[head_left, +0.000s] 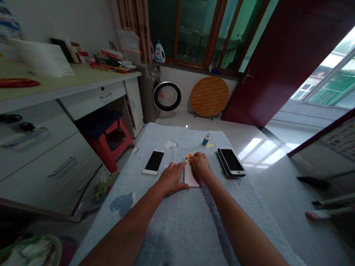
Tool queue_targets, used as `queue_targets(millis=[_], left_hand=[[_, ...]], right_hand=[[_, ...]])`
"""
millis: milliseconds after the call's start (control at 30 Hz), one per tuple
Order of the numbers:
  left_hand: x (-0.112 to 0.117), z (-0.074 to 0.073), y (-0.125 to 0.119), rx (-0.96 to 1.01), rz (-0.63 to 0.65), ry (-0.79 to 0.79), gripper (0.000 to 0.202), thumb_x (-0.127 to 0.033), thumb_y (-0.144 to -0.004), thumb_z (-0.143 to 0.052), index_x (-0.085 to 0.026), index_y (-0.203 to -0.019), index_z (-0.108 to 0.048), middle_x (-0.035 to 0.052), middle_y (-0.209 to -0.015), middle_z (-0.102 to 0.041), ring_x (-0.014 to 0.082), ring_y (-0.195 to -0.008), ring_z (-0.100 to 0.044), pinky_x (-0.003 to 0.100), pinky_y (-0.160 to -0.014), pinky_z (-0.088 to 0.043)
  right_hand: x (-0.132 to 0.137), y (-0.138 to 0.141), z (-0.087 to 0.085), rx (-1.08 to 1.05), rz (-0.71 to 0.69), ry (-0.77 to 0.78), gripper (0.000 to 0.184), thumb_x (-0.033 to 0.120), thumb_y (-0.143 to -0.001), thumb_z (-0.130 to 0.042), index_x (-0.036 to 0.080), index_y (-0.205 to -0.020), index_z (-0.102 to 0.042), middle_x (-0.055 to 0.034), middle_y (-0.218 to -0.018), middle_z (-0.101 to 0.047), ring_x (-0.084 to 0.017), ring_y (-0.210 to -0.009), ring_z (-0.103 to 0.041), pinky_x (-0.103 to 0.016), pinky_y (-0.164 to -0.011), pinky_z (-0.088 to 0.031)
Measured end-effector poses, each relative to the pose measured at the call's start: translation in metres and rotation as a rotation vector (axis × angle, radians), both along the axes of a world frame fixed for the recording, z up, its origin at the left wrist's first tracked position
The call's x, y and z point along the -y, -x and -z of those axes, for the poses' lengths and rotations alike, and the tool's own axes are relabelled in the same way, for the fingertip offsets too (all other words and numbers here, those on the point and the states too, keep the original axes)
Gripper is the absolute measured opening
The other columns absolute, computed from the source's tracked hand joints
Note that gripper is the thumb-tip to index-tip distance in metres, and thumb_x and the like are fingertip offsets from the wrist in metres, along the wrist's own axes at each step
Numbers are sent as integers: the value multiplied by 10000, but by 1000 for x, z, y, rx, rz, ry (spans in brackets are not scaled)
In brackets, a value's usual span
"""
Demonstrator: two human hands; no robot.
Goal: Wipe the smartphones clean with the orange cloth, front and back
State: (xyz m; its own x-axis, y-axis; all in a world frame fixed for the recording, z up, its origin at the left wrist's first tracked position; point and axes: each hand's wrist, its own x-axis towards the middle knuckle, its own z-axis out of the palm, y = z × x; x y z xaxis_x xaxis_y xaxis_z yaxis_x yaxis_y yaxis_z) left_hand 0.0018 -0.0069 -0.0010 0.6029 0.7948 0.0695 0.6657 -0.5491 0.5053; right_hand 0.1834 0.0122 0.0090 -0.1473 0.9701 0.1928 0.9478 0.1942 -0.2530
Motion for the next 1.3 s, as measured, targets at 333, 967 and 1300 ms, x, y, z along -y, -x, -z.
queue_targets(millis=[333, 967, 1300], left_hand=[[-6, 6, 0, -54, -26, 27, 994, -542, -624, -745, -186, -1429, -286, 145, -1537, -238, 345, -1365, -287, 439, -1081, -288], [-3, -4, -4, -5, -27, 1, 852, -548, -541, -798, -214, -1268, -503, 90, -1279, -525, 307, -1151, -467, 397, -981, -377], [3, -10, -15, 141, -170, 136, 352, -255, -845, -497, -207, -1178, -602, 67, -1091, -643, 208, -985, -606, 315, -888, -449]], right_hand=[[59, 2, -8, 29, -275, 65, 191, 240, -910, -537, 232, -914, -727, -47, -908, -605, -159, -829, -479, -266, -765, -342], [75, -29, 12, -91, 175, -92, 176, 136, -841, -500, 181, -895, -661, -74, -936, -612, -207, -883, -478, -325, -794, -339], [86, -24, 1, -56, 202, -288, 203, 310, -852, -555, 228, -995, -674, -70, -1093, -602, -268, -1051, -432, -426, -920, -247]])
